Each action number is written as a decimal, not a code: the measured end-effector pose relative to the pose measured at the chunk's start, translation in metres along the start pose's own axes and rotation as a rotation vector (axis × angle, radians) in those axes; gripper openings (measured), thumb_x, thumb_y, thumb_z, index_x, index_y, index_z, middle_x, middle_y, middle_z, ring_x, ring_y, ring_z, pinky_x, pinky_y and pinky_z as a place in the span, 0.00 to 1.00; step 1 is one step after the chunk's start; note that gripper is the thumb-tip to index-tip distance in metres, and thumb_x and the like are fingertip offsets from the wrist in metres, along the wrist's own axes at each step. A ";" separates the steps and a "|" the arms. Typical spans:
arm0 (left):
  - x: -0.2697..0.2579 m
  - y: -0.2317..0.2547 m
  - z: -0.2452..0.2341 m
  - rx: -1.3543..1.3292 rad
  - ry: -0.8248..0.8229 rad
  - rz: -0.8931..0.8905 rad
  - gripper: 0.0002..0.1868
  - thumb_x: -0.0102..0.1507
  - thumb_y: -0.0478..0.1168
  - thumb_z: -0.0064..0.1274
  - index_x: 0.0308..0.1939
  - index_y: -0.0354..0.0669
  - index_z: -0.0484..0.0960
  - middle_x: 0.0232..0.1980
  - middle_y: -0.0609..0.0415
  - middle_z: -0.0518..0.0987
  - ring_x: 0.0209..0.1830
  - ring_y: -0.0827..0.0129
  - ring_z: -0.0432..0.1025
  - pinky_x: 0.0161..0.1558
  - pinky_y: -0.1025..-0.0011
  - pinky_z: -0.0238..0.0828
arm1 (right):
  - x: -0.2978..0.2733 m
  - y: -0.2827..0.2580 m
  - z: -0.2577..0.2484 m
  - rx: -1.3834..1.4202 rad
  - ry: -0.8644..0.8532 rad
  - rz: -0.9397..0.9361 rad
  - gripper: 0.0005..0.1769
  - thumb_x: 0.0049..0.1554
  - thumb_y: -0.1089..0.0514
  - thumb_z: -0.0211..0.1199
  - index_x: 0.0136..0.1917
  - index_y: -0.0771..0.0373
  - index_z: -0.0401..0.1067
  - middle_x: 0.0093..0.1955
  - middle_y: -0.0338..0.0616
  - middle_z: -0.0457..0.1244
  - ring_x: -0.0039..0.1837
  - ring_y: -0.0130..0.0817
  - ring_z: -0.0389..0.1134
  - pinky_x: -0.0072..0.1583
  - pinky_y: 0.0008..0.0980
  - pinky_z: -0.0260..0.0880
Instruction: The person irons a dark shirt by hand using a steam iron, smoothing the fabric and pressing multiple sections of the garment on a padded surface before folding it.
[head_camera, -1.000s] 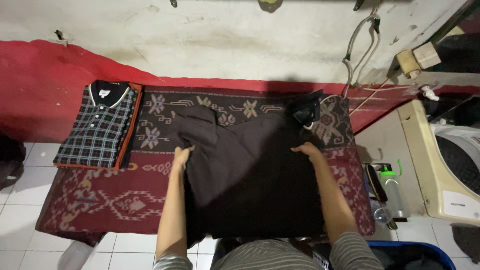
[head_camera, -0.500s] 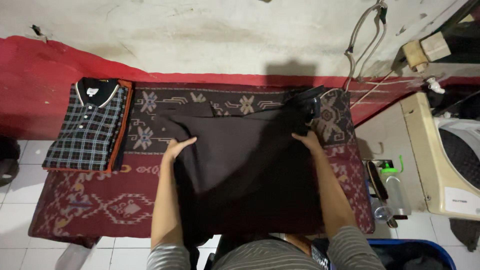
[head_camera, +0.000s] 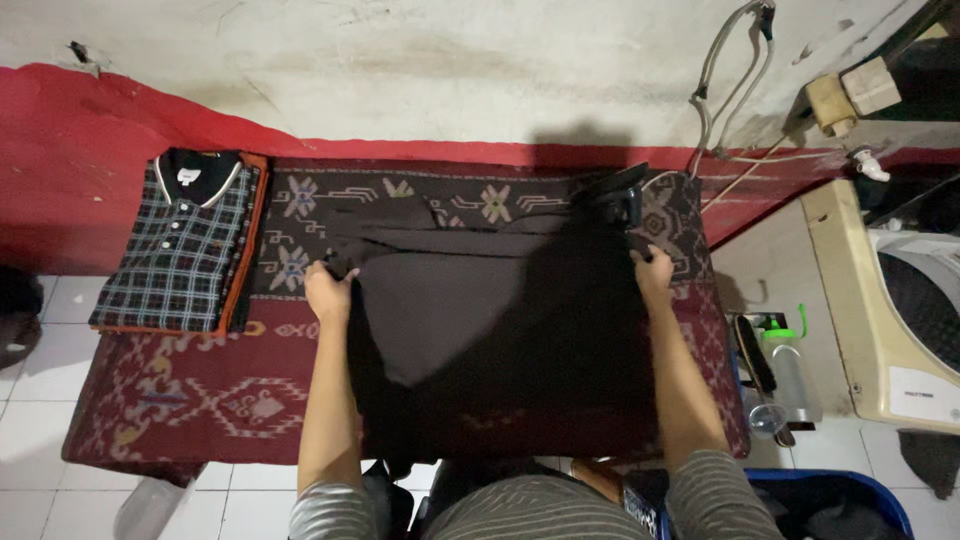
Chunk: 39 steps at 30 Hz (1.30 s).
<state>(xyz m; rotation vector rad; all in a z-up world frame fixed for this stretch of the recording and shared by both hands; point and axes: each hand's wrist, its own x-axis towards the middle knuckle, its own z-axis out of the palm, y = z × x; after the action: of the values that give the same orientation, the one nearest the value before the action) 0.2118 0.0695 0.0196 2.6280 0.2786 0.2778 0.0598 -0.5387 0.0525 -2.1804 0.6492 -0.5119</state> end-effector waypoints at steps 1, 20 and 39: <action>-0.005 -0.002 -0.001 0.048 -0.030 -0.033 0.50 0.46 0.65 0.76 0.56 0.27 0.77 0.60 0.34 0.79 0.60 0.40 0.73 0.56 0.51 0.71 | -0.003 0.001 -0.001 -0.036 0.021 -0.058 0.23 0.58 0.49 0.71 0.56 0.70 0.78 0.47 0.55 0.70 0.49 0.41 0.69 0.53 0.39 0.68; -0.022 -0.056 -0.046 -0.613 -0.670 -0.025 0.48 0.47 0.56 0.79 0.60 0.29 0.75 0.58 0.44 0.78 0.57 0.58 0.73 0.56 0.59 0.70 | -0.054 0.026 -0.003 0.373 -0.249 0.310 0.12 0.54 0.58 0.72 0.52 0.61 0.79 0.45 0.34 0.70 0.44 0.26 0.68 0.50 0.30 0.68; 0.005 -0.001 -0.024 0.045 -0.462 0.037 0.56 0.42 0.66 0.71 0.67 0.39 0.73 0.64 0.34 0.76 0.66 0.44 0.70 0.64 0.53 0.66 | -0.029 -0.007 -0.010 0.361 -0.417 0.527 0.28 0.43 0.53 0.78 0.54 0.68 0.77 0.47 0.45 0.71 0.45 0.38 0.72 0.48 0.37 0.73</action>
<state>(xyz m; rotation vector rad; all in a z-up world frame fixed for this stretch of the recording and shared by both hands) 0.2102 0.0825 0.0405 2.6494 0.0786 -0.3267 0.0335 -0.5239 0.0597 -1.6171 0.7876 0.1004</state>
